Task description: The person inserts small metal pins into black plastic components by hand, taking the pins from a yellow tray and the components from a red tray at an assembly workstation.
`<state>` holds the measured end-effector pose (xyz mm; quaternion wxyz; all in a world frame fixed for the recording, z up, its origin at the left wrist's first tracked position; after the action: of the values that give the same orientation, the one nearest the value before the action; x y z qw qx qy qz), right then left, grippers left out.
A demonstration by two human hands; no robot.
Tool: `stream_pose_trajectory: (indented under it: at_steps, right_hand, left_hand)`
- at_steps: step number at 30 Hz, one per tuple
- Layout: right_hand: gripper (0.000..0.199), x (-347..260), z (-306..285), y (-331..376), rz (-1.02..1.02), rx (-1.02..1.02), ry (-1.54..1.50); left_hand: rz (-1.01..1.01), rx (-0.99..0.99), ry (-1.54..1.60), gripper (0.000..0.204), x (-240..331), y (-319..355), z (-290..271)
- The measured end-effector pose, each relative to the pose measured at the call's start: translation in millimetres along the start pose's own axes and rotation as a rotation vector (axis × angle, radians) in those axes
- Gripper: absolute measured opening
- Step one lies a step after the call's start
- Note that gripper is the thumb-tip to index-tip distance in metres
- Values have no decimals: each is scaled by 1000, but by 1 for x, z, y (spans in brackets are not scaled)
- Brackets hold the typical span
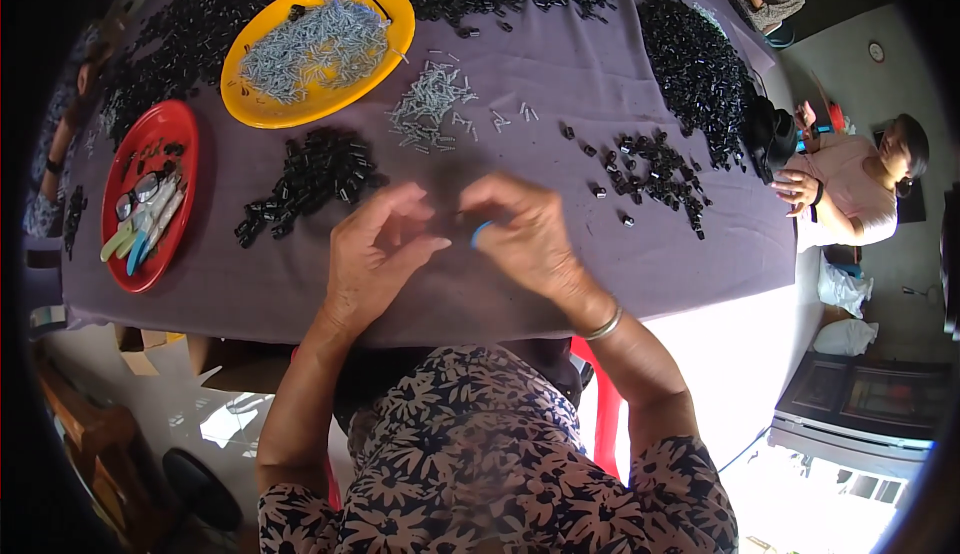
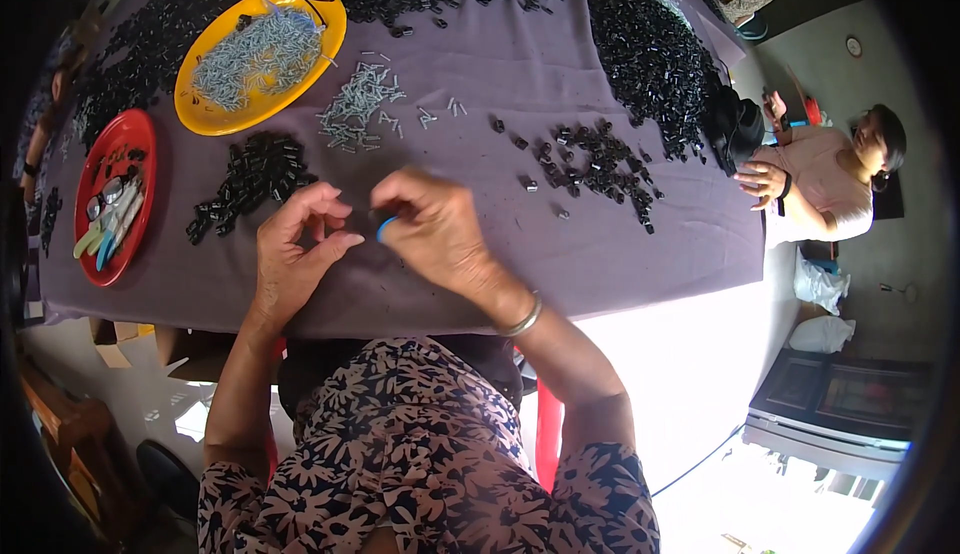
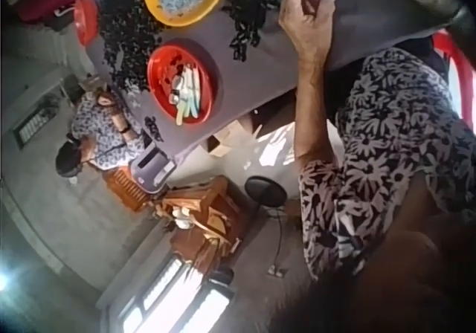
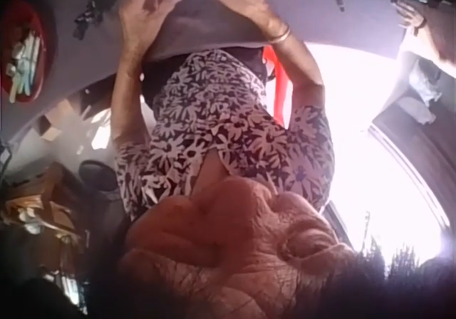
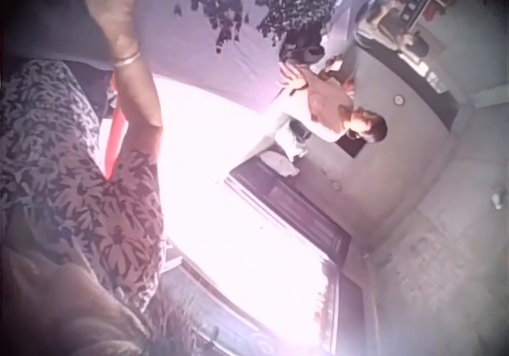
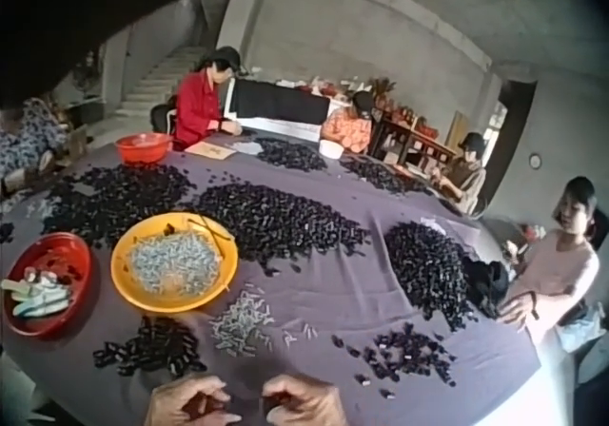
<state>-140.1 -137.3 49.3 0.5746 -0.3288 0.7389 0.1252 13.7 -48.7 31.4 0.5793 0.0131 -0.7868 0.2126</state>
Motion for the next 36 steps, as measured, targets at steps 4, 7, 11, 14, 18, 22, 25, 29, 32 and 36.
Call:
stream_pose_trajectory:
  at_steps: [4,7,11,14,18,22,25,29,32,36]
  right_hand:
    - [27,8,20,4,106,-53,-46]
    - [29,8,20,5,144,-87,-10]
    - [33,7,12,2,92,-137,-7]
    - [32,-1,-35,-32,-56,42,401]
    - [22,19,-93,-79,-80,172,644]
    - [17,41,-98,-99,-86,9,806]
    - [17,48,-97,-109,-14,-81,890]
    - [17,51,-91,-125,177,-242,1010]
    - [18,50,-84,-132,271,-335,1141]
    - [10,25,-67,-107,78,-297,881]
  left_hand:
    - [-4,-17,19,44,-8,5,4]
    - [-69,-47,60,40,-9,5,5]
    - [-112,9,13,35,-11,6,8]
    - [-63,51,-74,30,-6,3,1]
    - [221,2,-356,25,7,-1,8]
    - [255,-25,-385,22,6,-2,9]
    - [242,-47,-410,20,5,-2,8]
    - [187,-104,-439,17,2,-4,6]
    - [172,-134,-432,14,-2,-5,6]
    - [208,-161,-338,17,-6,-7,4]
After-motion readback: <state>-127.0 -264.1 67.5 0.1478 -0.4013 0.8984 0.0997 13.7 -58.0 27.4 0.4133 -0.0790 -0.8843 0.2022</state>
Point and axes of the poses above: each hand's wrist, its own y-axis away from the middle knuckle, its own z-axis out of the palm, x = y × z, the point moved 6 cm from there along -y, towards the middle knuckle
